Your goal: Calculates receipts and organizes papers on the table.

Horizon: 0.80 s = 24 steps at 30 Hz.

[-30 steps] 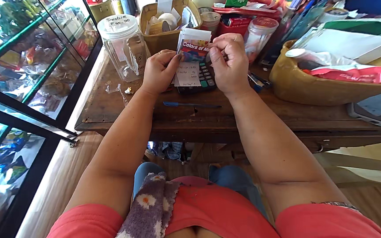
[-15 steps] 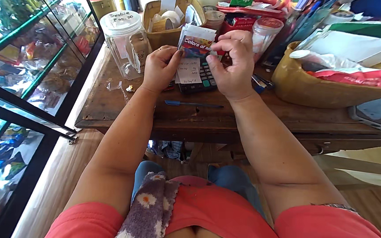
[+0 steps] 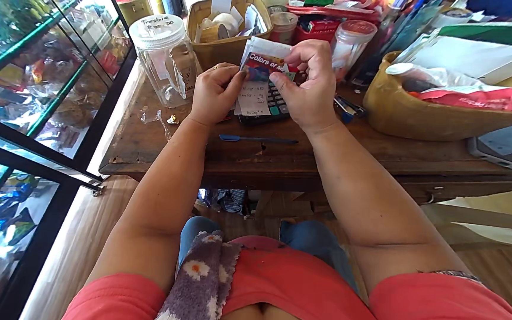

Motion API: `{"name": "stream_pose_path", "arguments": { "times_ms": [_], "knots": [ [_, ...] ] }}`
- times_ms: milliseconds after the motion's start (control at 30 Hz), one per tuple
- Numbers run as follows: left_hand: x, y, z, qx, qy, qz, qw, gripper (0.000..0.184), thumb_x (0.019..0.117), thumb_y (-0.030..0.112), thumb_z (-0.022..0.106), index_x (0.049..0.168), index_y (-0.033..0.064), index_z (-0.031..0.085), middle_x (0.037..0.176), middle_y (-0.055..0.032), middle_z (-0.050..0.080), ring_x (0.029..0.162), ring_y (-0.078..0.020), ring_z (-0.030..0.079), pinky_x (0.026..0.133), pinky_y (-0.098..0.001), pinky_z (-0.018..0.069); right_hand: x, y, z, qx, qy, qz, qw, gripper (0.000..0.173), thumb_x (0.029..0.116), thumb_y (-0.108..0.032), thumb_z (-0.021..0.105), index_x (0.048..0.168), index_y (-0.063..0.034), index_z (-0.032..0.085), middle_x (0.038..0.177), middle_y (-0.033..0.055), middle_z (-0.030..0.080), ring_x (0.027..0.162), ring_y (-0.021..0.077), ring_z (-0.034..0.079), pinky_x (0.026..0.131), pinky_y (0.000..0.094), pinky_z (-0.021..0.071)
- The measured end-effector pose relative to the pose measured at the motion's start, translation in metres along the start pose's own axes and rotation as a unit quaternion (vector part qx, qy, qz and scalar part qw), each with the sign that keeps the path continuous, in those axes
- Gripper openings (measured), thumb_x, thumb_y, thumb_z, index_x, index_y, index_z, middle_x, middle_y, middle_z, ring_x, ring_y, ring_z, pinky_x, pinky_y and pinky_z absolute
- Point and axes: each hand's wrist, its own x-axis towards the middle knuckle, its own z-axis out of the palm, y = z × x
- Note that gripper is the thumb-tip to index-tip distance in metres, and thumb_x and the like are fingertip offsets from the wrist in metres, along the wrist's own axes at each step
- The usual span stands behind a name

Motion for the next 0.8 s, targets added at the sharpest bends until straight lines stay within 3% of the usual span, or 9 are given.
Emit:
{"name": "stream_pose_path", "arguments": {
  "times_ms": [167, 367, 500, 800],
  "knots": [
    [0.001, 0.002, 0.001, -0.004, -0.012, -0.004, 1.000, 0.026, 0.1007, 0.010, 0.054, 0.092, -0.0008, 0.077, 0.099, -0.0124, 0.075, 0.095, -0.0090, 0.069, 0.085, -0.0237, 0.0527, -0.001, -0.001, 0.001, 0.000, -0.005, 0.005, 1.000, 0.018, 0.0956, -0.018, 0.072, 0.096, -0.0002, 0.072, 0.115, 0.0182, 0.061, 0.113, 0.0168, 0.057, 0.094, 0.0208, 0.0457],
    [0.001, 0.004, 0.004, -0.049, -0.103, -0.055, 0.992, 0.023, 0.0944, 0.013, 0.070, 0.111, -0.0021, 0.073, 0.108, -0.0117, 0.072, 0.089, -0.0074, 0.070, 0.082, -0.0237, 0.0581, 0.000, 0.000, 0.000, -0.013, 0.020, 0.005, 1.000, 0.018, 0.1017, -0.012, 0.062, 0.097, 0.0002, 0.074, 0.114, 0.0168, 0.063, 0.115, 0.0166, 0.056, 0.099, 0.0224, 0.0443],
    [0.001, 0.007, 0.005, -0.077, -0.143, -0.092, 0.982, 0.025, 0.0929, 0.008, 0.068, 0.115, -0.0033, 0.069, 0.097, -0.0058, 0.073, 0.079, -0.0031, 0.068, 0.076, -0.0230, 0.0587, 0.000, 0.003, 0.002, -0.024, 0.032, -0.002, 0.999, 0.019, 0.1025, -0.012, 0.061, 0.097, 0.0012, 0.073, 0.113, 0.0179, 0.064, 0.115, 0.0188, 0.058, 0.099, 0.0246, 0.0451],
    [0.002, 0.012, 0.004, -0.100, -0.163, -0.128, 0.973, 0.031, 0.0902, 0.002, 0.063, 0.120, -0.0044, 0.066, 0.101, -0.0047, 0.072, 0.083, 0.0011, 0.066, 0.079, -0.0188, 0.0558, 0.000, -0.001, 0.002, -0.042, 0.025, 0.032, 0.998, 0.022, 0.1043, -0.013, 0.056, 0.097, 0.0046, 0.066, 0.112, 0.0210, 0.063, 0.114, 0.0215, 0.059, 0.097, 0.0253, 0.0462]
  ]
}}
